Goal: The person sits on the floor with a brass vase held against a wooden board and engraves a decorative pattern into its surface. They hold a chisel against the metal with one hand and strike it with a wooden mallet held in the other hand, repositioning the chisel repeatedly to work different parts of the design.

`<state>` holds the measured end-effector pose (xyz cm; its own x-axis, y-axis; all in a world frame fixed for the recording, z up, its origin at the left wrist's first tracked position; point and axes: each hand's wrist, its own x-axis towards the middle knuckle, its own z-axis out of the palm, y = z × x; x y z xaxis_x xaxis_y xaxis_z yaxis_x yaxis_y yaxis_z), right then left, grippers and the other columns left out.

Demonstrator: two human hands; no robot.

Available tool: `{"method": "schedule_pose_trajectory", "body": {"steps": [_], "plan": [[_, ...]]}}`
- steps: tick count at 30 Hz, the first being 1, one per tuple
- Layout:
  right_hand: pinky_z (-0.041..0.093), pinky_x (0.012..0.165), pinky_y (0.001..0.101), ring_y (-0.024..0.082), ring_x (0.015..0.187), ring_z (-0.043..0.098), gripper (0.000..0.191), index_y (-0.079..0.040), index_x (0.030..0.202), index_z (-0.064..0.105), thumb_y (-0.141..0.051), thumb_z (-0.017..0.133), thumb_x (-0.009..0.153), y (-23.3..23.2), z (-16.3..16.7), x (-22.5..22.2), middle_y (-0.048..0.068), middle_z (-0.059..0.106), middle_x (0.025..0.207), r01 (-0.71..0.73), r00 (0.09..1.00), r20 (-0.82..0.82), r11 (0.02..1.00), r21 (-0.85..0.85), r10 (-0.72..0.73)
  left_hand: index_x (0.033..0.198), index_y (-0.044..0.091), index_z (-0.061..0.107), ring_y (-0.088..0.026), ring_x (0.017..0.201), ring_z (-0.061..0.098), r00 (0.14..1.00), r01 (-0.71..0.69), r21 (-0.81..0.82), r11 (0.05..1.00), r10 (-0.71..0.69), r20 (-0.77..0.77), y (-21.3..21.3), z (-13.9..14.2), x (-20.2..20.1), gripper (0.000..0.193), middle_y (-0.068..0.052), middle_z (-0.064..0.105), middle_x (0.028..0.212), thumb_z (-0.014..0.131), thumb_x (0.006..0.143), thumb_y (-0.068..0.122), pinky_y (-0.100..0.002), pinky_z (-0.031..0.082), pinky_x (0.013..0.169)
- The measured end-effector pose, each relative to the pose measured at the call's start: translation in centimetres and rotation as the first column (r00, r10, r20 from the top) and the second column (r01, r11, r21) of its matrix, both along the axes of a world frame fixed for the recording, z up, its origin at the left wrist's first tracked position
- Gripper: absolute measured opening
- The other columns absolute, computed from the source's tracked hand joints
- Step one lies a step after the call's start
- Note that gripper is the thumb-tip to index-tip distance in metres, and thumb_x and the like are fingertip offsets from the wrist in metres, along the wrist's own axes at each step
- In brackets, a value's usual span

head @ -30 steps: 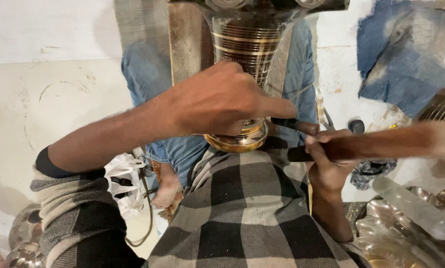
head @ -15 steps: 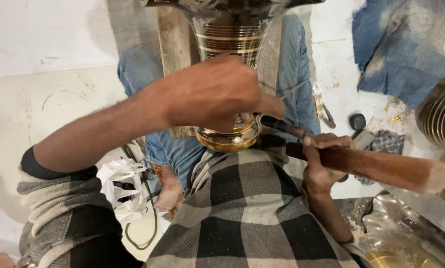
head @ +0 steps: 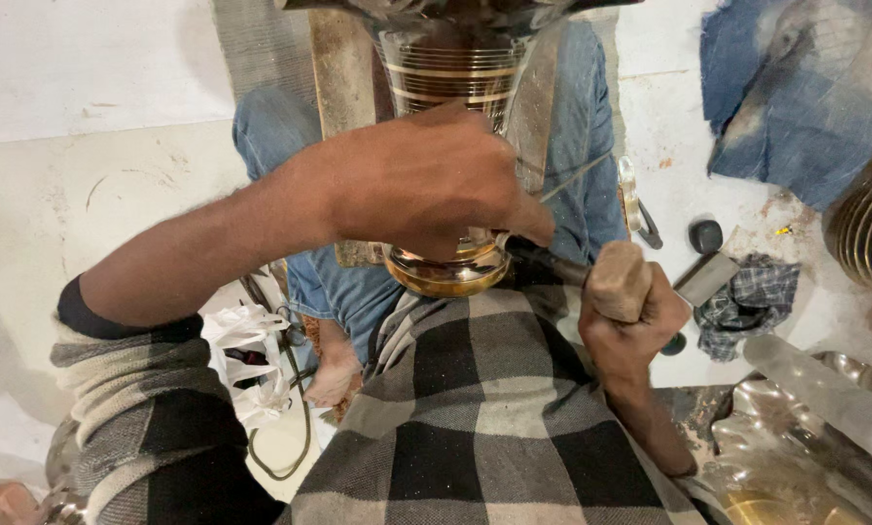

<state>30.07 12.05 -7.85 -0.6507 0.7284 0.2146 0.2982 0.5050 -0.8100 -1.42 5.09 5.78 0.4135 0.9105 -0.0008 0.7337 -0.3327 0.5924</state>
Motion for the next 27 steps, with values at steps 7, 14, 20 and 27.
{"method": "schedule_pose_trajectory", "body": {"steps": [7, 14, 20, 27], "plan": [[0.054, 0.064, 0.0266, 0.013, 0.069, 0.065, 0.022, -0.002, 0.095, 0.063, -0.001, 0.082, 0.086, -1.3, 0.7, 0.4, 0.006, 0.067, 0.081, 0.039, 0.998, 0.042, 0.996, -0.086, -0.035, 0.140, 0.032, 0.064, -0.015, 0.049, 0.063, 0.987, 0.042, -0.200, 0.979, -0.072, -0.142, -0.8, -1.2, -0.6, 0.074, -0.005, 0.065, 0.058, 0.062, 0.082, -0.014, -0.034, 0.051, 0.044], [0.053, 0.070, 0.0242, 0.013, 0.075, 0.064, 0.018, -0.003, 0.097, 0.066, -0.008, 0.082, 0.092, -2.1, -4.5, 2.0, 0.004, 0.068, 0.086, 0.085, 0.996, 0.036, 0.900, -0.428, -0.076, 0.141, 0.006, 0.059, -0.007, 0.061, 0.067, 0.802, -0.438, 0.093, 0.894, 0.342, 0.491, -5.9, -2.8, 0.7, 0.058, -0.008, 0.071, 0.081, 0.057, 0.086, -0.012, -0.023, 0.054, 0.047], [0.049, 0.059, 0.0237, 0.010, 0.061, 0.061, 0.019, -0.001, 0.090, 0.070, -0.009, 0.087, 0.084, -0.1, -4.6, 1.8, 0.004, 0.067, 0.072, 0.130, 0.978, 0.206, 0.891, -0.435, -0.043, 0.143, 0.002, 0.059, -0.009, 0.043, 0.045, 0.813, -0.535, 0.164, 0.829, 0.452, 0.367, -6.9, -3.6, 2.3, 0.061, -0.006, 0.066, 0.068, 0.056, 0.083, -0.008, -0.028, 0.041, 0.036], [0.050, 0.067, 0.0204, 0.005, 0.072, 0.062, 0.027, 0.004, 0.104, 0.069, -0.003, 0.084, 0.083, 3.4, 0.8, -1.6, 0.006, 0.068, 0.088, -0.130, 0.984, -0.163, 0.915, -0.381, 0.072, 0.139, 0.012, 0.064, -0.008, 0.041, 0.043, 0.867, -0.498, 0.221, 0.839, 0.487, 0.104, -5.9, -2.8, 2.6, 0.059, -0.004, 0.068, 0.069, 0.057, 0.083, -0.007, -0.025, 0.036, 0.032]]}}
